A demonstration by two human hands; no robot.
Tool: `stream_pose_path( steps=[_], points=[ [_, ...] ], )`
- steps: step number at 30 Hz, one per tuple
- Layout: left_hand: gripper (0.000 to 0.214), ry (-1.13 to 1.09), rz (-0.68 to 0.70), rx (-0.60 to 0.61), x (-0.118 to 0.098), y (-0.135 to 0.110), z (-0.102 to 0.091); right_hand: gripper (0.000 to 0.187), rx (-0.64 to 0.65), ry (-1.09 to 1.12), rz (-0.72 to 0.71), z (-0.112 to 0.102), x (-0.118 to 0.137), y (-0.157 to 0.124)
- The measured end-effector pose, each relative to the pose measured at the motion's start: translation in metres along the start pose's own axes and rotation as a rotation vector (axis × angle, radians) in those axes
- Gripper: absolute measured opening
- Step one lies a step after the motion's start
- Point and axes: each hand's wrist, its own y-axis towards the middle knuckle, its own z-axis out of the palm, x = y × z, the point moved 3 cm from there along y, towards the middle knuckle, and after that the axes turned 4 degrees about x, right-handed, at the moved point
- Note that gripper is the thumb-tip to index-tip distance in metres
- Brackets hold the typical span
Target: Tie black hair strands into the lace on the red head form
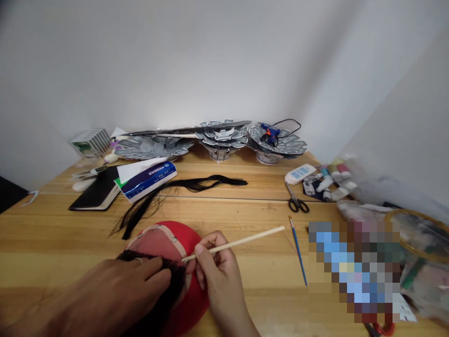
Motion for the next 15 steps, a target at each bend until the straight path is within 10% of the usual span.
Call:
stream_pose_path(
  steps=[6, 15],
  points=[
    [0.031, 0.062, 0.213, -0.196, 0.006, -0.001, 0.006, 0.049, 0.002, -0.002, 0.001, 0.002, 0.002, -0.001],
    [0.042, -0.412, 0.226, -0.476, 0.025, -0.007, 0.034, 0.05, -0.007, -0.04, 0.017, 0.001, 0.003, -0.003]
  ],
)
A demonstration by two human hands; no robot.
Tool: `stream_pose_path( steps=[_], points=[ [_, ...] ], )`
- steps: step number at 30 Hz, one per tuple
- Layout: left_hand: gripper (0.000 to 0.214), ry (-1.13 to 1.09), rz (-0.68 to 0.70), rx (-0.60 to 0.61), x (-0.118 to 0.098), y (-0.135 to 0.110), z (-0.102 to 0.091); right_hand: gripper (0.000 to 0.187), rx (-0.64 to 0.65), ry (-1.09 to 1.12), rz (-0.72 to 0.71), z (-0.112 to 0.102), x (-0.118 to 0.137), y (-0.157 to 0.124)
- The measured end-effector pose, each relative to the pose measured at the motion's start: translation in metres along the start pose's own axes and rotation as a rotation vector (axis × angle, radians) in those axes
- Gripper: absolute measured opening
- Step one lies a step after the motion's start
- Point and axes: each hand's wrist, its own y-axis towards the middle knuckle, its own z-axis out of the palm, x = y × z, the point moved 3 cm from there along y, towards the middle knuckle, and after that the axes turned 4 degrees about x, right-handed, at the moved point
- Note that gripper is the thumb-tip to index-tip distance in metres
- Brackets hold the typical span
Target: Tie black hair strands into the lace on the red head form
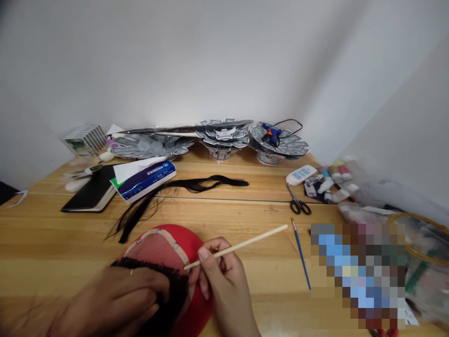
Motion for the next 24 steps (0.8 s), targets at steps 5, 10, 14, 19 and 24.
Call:
stream_pose_path(
  steps=[5, 10, 14, 19, 24],
  points=[
    [0.03, -0.075, -0.06, 0.01, 0.001, -0.001, -0.001, 0.047, -0.013, 0.049, -0.009, -0.002, -0.001, -0.002],
    [0.036, 0.081, -0.061, 0.126, -0.004, 0.004, -0.006, 0.043, 0.034, 0.109, 0.022, -0.004, -0.005, -0.003],
    [0.036, 0.096, -0.064, 0.08, -0.001, 0.006, -0.005, 0.039, 0.067, 0.144, 0.018, -0.006, -0.006, -0.004],
    [0.036, 0.073, -0.029, 0.0, 0.001, 0.004, -0.002, 0.031, 0.098, 0.087, -0.018, -0.009, -0.005, -0.007],
    [0.036, 0.073, -0.068, 0.048, -0.001, -0.002, -0.002, 0.025, 0.165, 0.048, -0.065, -0.014, -0.007, -0.01]
  ],
)
